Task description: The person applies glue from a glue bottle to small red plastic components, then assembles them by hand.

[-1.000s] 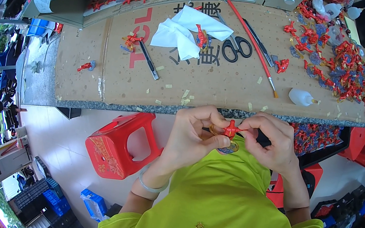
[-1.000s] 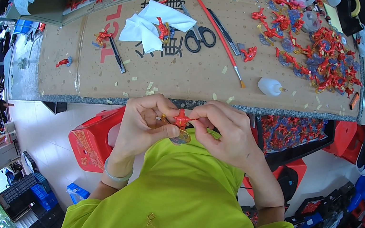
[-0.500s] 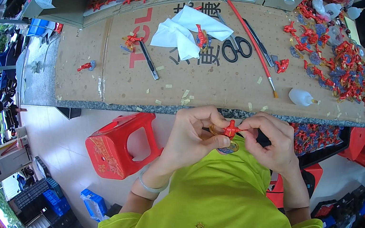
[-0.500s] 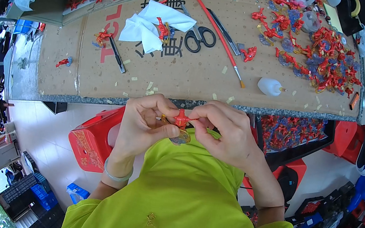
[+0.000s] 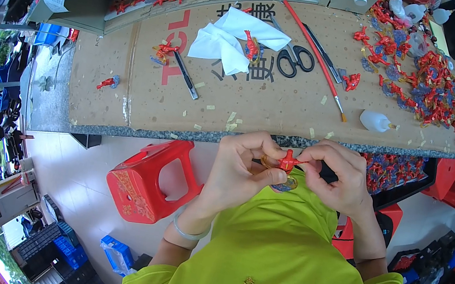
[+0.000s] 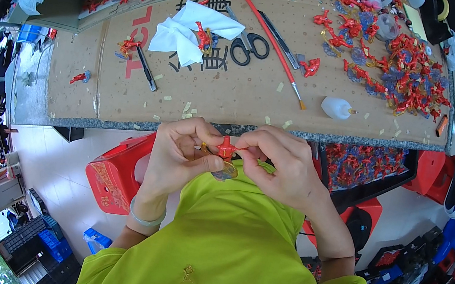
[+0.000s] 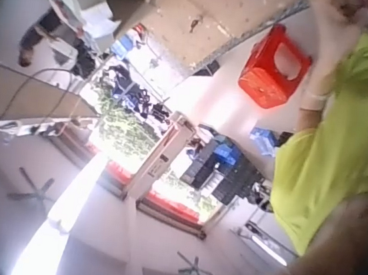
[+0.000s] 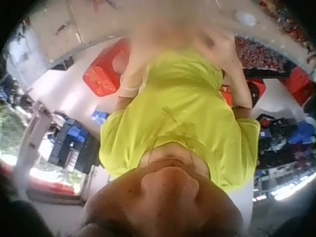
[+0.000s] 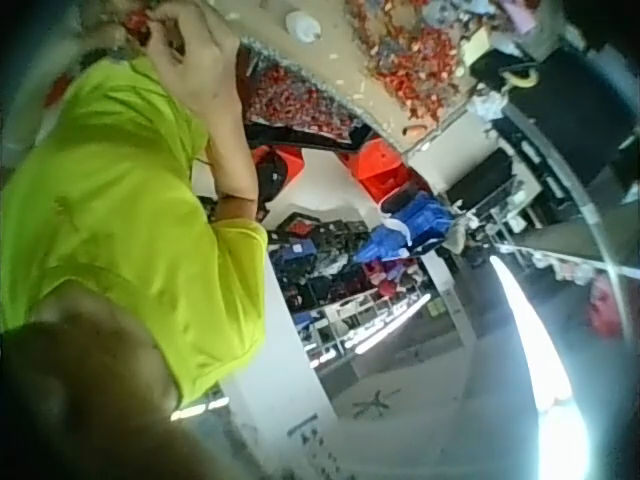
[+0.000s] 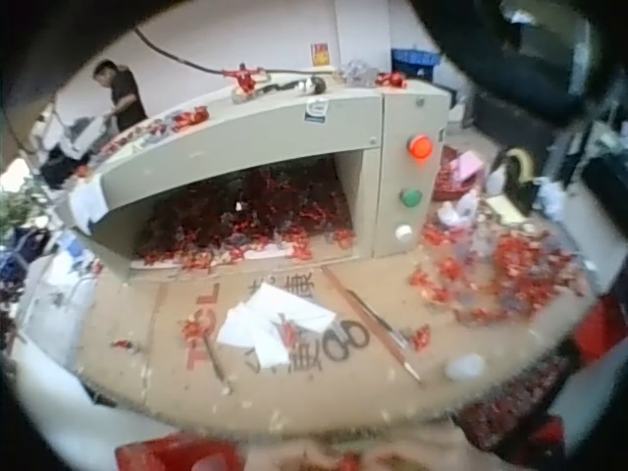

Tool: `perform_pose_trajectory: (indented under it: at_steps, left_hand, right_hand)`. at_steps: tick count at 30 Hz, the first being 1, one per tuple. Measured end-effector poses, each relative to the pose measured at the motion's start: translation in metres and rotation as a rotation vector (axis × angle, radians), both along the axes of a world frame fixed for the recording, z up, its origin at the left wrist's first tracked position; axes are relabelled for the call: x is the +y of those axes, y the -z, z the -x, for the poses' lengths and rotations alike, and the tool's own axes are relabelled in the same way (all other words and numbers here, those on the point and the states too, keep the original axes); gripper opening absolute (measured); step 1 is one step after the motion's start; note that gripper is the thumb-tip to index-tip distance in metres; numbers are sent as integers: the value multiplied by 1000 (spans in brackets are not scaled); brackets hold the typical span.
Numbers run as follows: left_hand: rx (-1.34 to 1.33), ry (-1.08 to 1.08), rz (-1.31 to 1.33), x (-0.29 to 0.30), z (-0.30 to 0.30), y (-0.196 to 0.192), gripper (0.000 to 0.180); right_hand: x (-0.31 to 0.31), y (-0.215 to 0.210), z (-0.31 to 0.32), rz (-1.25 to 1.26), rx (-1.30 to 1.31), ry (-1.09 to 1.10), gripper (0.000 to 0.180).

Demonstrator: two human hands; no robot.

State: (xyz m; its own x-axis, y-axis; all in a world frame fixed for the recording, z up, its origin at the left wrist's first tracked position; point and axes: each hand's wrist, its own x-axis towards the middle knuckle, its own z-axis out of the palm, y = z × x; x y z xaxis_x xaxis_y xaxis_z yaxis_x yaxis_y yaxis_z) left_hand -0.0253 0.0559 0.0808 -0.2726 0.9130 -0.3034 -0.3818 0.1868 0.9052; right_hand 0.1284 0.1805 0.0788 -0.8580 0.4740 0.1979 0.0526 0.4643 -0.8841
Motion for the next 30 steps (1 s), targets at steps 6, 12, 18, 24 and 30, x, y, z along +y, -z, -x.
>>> perform_pose_trajectory:
  at_steps: [6,12,18,24,30]
  left_hand:
    - [0,-17,-10,-1,-1,1,21]
    - [8,-14,-11,-1,-1,2,21]
    - [-10,-8,-2,-2,0,1,21]
    - [-102,24,-22,0,4,13,20]
    - [-457,79,152,3,5,28,14]
  right_hand:
    - [0,0,0,-5,0,-2,20]
    - [0,-2,0,3,-1,-6,20]
    - [-1,-3,1,-5,6,1,20]
    - [2,-13,1,117,-143,1,13]
    - [12,-30,12,250,-371,22,10]
